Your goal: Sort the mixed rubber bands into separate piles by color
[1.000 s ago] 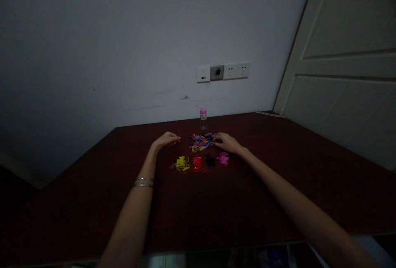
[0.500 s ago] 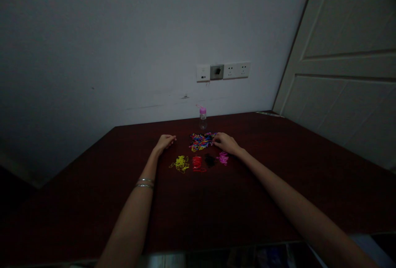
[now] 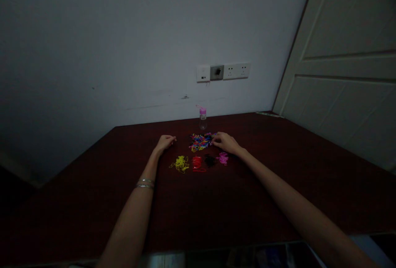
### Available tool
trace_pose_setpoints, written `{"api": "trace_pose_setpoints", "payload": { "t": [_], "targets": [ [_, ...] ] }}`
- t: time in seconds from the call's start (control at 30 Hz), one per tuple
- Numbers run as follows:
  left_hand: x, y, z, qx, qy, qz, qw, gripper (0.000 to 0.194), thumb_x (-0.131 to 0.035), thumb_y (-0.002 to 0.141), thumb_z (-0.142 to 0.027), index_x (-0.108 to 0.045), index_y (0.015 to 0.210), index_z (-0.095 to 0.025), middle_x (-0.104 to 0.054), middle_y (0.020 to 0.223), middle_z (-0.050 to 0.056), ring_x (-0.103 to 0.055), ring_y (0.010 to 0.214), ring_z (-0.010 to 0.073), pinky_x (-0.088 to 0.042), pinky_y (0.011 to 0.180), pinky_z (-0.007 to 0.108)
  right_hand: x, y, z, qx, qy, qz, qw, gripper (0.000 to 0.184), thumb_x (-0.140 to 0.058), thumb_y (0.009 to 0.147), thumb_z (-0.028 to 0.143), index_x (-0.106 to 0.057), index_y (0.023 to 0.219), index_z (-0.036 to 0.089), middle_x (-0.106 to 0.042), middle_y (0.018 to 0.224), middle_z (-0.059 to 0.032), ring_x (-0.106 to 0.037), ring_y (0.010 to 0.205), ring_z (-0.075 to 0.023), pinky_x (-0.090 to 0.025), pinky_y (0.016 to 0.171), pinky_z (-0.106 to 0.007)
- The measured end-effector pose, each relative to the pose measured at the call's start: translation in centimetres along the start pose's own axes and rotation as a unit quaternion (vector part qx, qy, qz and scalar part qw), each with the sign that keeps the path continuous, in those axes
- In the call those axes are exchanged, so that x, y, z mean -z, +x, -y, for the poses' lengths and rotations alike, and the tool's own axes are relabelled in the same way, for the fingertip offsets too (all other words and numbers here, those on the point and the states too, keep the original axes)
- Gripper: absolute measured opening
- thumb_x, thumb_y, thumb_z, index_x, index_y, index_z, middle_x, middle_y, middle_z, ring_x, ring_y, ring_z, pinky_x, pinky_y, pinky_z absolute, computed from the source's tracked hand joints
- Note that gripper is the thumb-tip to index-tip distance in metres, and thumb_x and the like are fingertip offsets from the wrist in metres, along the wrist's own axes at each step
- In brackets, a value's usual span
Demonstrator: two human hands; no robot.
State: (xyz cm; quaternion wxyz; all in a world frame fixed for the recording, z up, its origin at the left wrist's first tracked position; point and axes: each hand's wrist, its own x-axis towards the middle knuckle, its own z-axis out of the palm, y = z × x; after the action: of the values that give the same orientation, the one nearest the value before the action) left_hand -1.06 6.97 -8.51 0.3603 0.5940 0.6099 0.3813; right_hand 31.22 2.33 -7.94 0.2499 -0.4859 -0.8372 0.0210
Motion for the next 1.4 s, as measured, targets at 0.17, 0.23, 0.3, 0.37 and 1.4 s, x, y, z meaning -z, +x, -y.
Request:
{"api": "trace_pose_setpoints", "payload": {
  "t": [0.17,0.23,0.3,0.37,1.4],
  "targets": [
    [0.1,0.3,0.5,-0.007,-0.009,0.008,1.000,0.030,-0.058,0.069,-0.040,-0.063,0.069,-0.011,-0.041,0.045,-0.005,-0.026,0.036,0.0035,-0.016,0.038,0.019,0.1,-0.1,-0.1,-0.005,0.001,0.004,1.000,0.016,-0.054,0.081,0.031,-0.067,0.082,0.023,-0.060,0.095,-0.0034,-0.056,0.086,-0.0156,-0.041,0.069,-0.023],
    [0.1,0.5,0.6,-0.007,-0.009,0.010,1.000,0.029,-0.057,0.070,-0.040,-0.063,0.070,-0.011,-0.040,0.046,-0.005,-0.026,0.036,0.0034,-0.016,0.038,0.019,0.0,-0.1,-0.3,-0.010,0.005,0.007,1.000,0.015,-0.054,0.081,0.030,-0.067,0.081,0.022,-0.060,0.096,-0.0038,-0.056,0.087,-0.0157,-0.040,0.068,-0.023],
    [0.1,0.5,0.6,-0.007,-0.007,0.011,1.000,0.030,-0.057,0.070,-0.040,-0.063,0.070,-0.011,-0.040,0.047,-0.005,-0.026,0.036,0.0034,-0.015,0.038,0.019,0.0,-0.1,-0.4,-0.013,0.010,0.012,1.000,0.014,-0.055,0.081,0.030,-0.067,0.081,0.022,-0.060,0.096,-0.0040,-0.056,0.087,-0.0160,-0.041,0.069,-0.023],
    [0.1,0.4,0.5,-0.007,-0.004,0.014,1.000,0.031,-0.057,0.069,-0.041,-0.062,0.070,-0.010,-0.040,0.047,-0.005,-0.026,0.037,0.0034,-0.015,0.038,0.019,-0.1,-0.1,-0.4,-0.013,0.015,0.017,1.000,0.014,-0.055,0.080,0.030,-0.067,0.081,0.023,-0.060,0.097,-0.0038,-0.056,0.088,-0.0161,-0.041,0.070,-0.023],
    [0.0,0.0,0.3,-0.012,0.000,0.011,1.000,0.030,-0.057,0.069,-0.041,-0.063,0.067,-0.012,-0.041,0.047,-0.005,-0.028,0.038,0.0043,-0.017,0.040,0.019,-0.8,0.8,-2.5,0.008,0.148,-0.031,0.988,0.015,-0.062,0.075,0.033,-0.067,0.073,0.019,-0.061,0.086,-0.0042,-0.057,0.078,-0.0148,-0.044,0.074,-0.026]
  ]
}}
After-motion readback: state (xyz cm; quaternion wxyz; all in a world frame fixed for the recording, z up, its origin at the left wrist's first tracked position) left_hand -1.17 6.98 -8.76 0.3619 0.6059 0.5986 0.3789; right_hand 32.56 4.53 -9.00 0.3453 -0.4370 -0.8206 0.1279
